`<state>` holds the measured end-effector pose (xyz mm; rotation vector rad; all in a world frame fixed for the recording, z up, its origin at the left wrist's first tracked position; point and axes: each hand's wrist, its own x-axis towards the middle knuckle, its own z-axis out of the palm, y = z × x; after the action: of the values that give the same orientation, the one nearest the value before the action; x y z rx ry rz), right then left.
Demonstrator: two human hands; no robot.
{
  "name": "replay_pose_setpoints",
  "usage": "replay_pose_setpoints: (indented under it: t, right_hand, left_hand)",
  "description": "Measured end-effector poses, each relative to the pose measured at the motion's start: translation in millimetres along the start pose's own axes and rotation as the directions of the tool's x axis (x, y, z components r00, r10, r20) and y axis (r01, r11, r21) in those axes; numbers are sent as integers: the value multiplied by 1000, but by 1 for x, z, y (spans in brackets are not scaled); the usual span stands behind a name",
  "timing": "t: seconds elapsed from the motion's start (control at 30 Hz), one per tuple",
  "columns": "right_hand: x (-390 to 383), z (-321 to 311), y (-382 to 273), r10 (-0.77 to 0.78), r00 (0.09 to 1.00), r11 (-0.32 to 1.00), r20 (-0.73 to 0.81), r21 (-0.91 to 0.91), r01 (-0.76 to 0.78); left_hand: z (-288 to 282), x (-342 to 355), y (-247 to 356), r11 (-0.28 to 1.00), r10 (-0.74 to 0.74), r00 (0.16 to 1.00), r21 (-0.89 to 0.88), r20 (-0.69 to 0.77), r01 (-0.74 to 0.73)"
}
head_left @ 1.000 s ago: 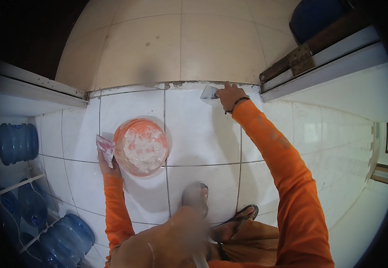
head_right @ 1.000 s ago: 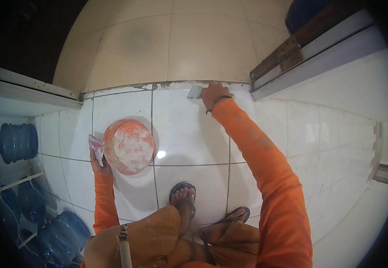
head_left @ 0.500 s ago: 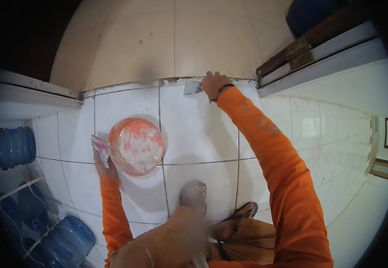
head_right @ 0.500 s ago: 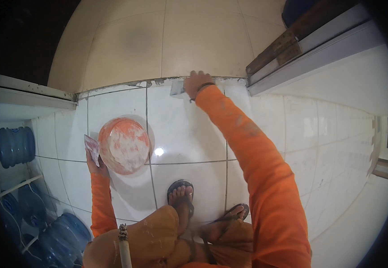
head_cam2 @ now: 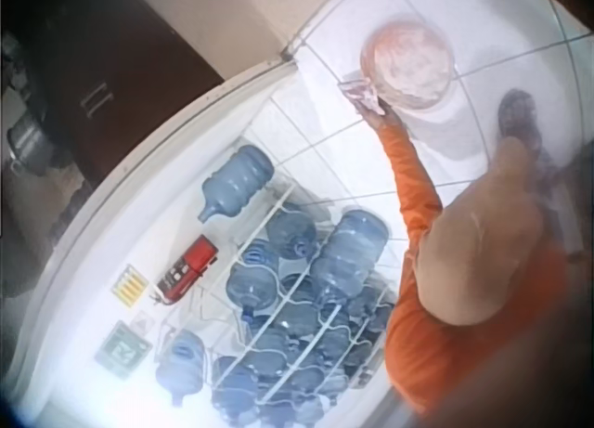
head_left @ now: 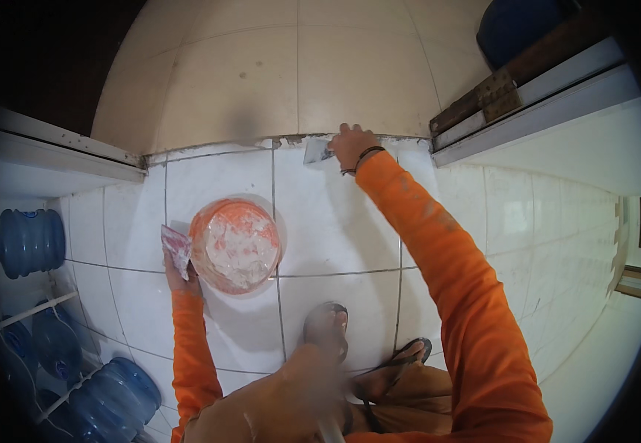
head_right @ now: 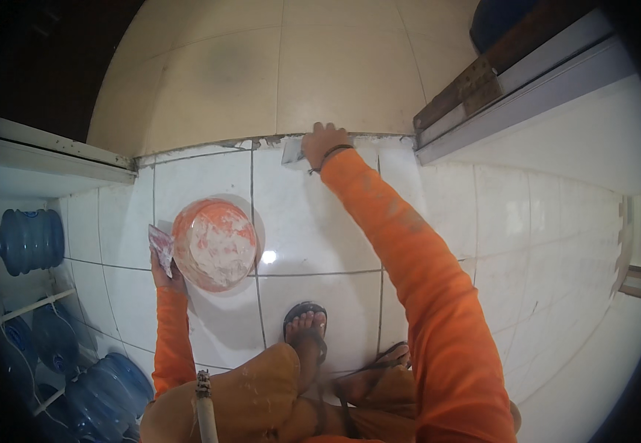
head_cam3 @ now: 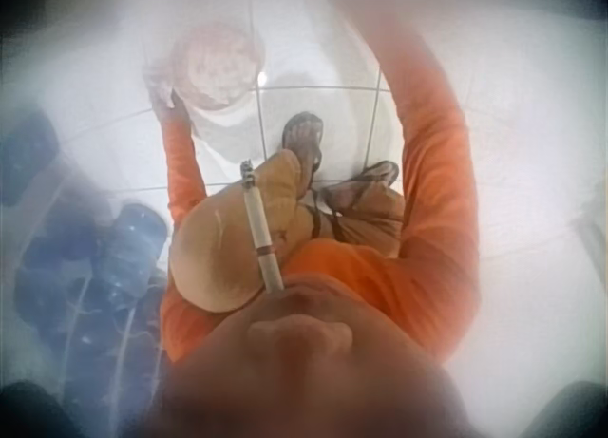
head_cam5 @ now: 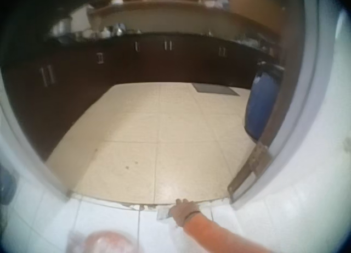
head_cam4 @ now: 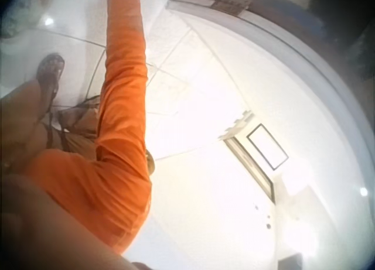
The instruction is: The person applies white grout to the gaps between white floor tiles using a small trowel and a plastic scraper. They repeatedly scoop grout from a bucket and spread it along the tile joints, smoothing the surface as they work.
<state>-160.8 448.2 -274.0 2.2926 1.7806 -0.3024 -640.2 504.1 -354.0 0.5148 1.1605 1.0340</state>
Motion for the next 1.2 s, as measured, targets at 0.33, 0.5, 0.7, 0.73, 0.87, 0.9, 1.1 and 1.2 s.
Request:
replay_pose_setpoints:
  t: [0.33, 0.5, 0.7, 0.73, 0.87, 0.9, 1.1, 1.2]
  right_hand:
    - [-48, 15, 72, 128, 970, 988, 208, 63, -144]
    - [-60, 45, 53, 116, 993, 861, -3, 499, -99]
    - [-48, 65, -54, 264, 940, 747, -215, 663, -58]
    - [-45, 63, -62, 272, 947, 757, -171, 646, -101]
    - [-44, 63, -78, 303, 952, 770, -47, 601, -216]
    - [-45, 67, -81, 318, 947, 758, -40, 611, -228]
    - [-69, 54, -88, 292, 951, 743, 105, 601, -294]
    - [-73, 8, -76, 208, 972, 826, 111, 512, -235]
  left_hand:
    - [-13, 3, -4, 999, 6, 1000, -40, 12, -5]
    - [-1, 1, -6, 1000, 3, 996, -27, -89, -5]
    - [-10, 5, -3, 998, -17, 999, -56, -49, 15]
    - [-11, 6, -4, 997, -22, 999, -68, -41, 20]
    - [-7, 5, -6, 999, -22, 997, -44, -69, 19]
    - [-3, 3, -5, 999, -35, 995, -42, -88, 32]
    - [9, -8, 0, 996, -55, 994, -68, -92, 49]
    - [-13, -1, 6, 998, -22, 998, -66, -58, 18]
